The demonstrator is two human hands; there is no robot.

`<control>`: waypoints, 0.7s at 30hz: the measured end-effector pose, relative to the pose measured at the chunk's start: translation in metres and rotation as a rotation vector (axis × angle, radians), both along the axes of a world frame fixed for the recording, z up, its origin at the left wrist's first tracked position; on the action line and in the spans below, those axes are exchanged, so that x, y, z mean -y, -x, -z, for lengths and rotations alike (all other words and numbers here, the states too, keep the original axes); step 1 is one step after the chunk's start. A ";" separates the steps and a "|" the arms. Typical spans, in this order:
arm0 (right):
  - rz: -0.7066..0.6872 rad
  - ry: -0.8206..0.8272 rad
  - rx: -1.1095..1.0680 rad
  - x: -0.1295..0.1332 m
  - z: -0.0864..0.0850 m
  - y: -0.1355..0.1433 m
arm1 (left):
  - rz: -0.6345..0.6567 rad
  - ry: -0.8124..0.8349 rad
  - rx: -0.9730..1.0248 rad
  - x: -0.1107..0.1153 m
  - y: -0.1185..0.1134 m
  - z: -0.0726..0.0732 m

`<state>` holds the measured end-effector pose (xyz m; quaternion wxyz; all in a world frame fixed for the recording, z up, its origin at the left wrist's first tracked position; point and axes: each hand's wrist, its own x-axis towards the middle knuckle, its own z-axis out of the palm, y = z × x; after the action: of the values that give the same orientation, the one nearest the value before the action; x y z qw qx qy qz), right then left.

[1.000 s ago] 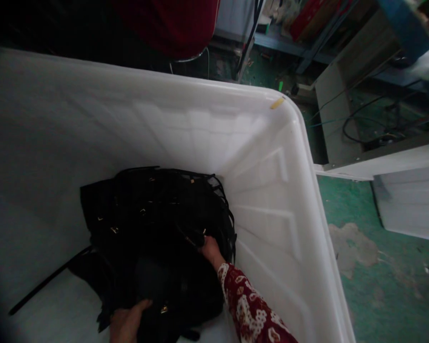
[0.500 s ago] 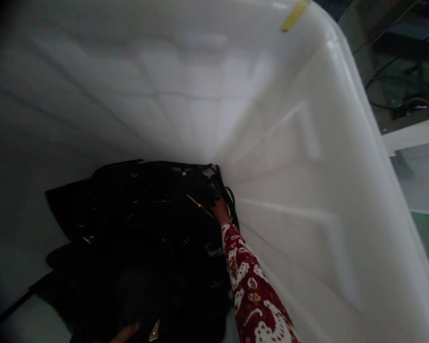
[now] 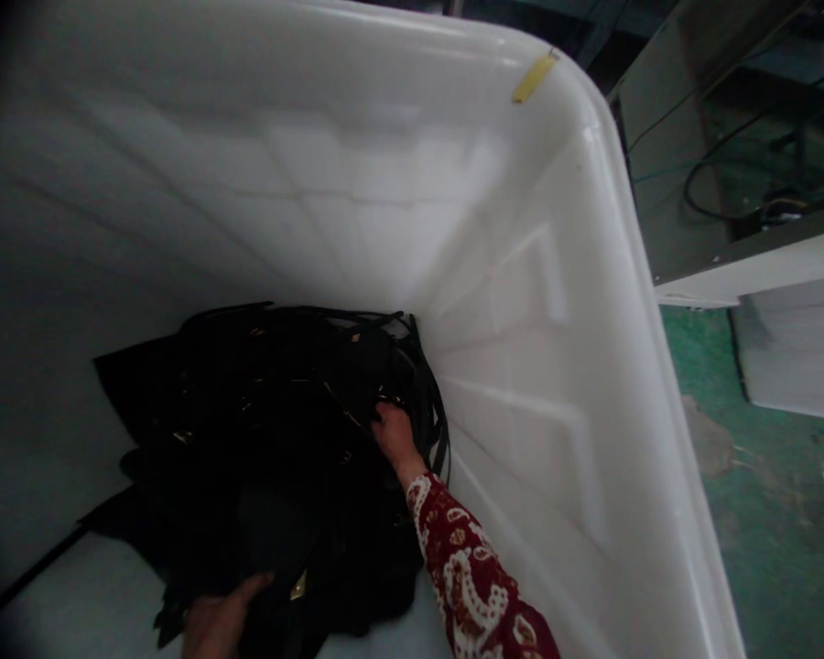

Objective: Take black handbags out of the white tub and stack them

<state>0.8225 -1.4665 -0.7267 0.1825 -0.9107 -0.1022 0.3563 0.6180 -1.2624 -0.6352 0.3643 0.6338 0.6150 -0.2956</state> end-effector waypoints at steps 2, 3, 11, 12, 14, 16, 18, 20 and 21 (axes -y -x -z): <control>-0.102 -0.076 -0.032 -0.020 -0.028 0.029 | -0.085 -0.008 0.047 0.007 -0.006 -0.007; -0.151 -0.104 -0.054 -0.031 -0.041 0.046 | -0.107 -0.008 0.068 0.010 -0.008 -0.010; -0.304 -0.126 -0.095 -0.092 -0.073 0.130 | -0.126 -0.022 0.145 0.006 0.004 0.000; -0.314 -0.128 -0.091 -0.096 -0.072 0.131 | -0.114 -0.039 0.144 0.005 0.003 0.002; -0.311 -0.132 -0.102 -0.100 -0.074 0.128 | -0.082 -0.076 0.110 0.003 0.000 0.001; -0.260 -0.136 -0.130 -0.100 -0.088 0.126 | -0.053 -0.086 0.067 0.004 -0.005 -0.013; -0.201 -0.173 -0.142 -0.095 -0.115 0.126 | -0.039 -0.072 0.074 0.006 -0.007 -0.044; -0.173 -0.223 -0.151 -0.088 -0.157 0.129 | -0.050 -0.058 0.111 0.007 -0.005 -0.089; -0.171 -0.250 -0.148 -0.085 -0.181 0.132 | -0.061 -0.061 0.137 0.008 -0.002 -0.117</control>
<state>0.6908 -1.3816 -0.5455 0.2704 -0.8401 -0.2089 0.4213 0.6196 -1.2703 -0.5185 0.3948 0.6443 0.6163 -0.2217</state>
